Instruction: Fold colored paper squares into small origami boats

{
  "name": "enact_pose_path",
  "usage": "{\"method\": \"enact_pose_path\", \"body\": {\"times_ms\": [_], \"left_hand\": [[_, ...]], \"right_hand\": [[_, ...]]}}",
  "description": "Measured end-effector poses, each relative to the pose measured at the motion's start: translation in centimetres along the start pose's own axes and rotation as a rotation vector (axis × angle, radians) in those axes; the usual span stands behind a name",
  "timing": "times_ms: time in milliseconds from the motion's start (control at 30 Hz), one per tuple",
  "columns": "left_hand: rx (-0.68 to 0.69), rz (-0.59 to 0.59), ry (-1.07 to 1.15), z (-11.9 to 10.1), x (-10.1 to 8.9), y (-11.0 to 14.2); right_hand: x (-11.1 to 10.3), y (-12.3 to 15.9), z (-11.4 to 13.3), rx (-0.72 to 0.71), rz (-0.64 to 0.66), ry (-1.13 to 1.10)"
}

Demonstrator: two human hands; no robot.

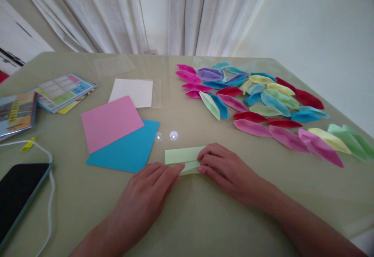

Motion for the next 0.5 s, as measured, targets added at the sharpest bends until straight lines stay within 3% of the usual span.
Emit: {"method": "enact_pose_path", "body": {"times_ms": [200, 400, 500], "left_hand": [[-0.046, 0.016, 0.166, 0.07, 0.11, -0.02], [-0.071, -0.037, 0.195, 0.32, 0.01, -0.13], [-0.081, 0.023, 0.262, 0.34, 0.04, -0.32]], "right_hand": [[-0.97, 0.12, -0.20, 0.036, 0.132, -0.252], [-0.63, 0.34, -0.62, 0.069, 0.076, -0.208], [-0.45, 0.38, -0.23, 0.033, 0.137, -0.222]]}}
Point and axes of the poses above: each hand's wrist, its own y-axis away from the middle knuckle, its own x-axis out of the palm, z = x × y, the point moved 6 cm from there along -y, towards the middle knuckle, and after that the axes turned 7 degrees about z, right-handed, at the moved point
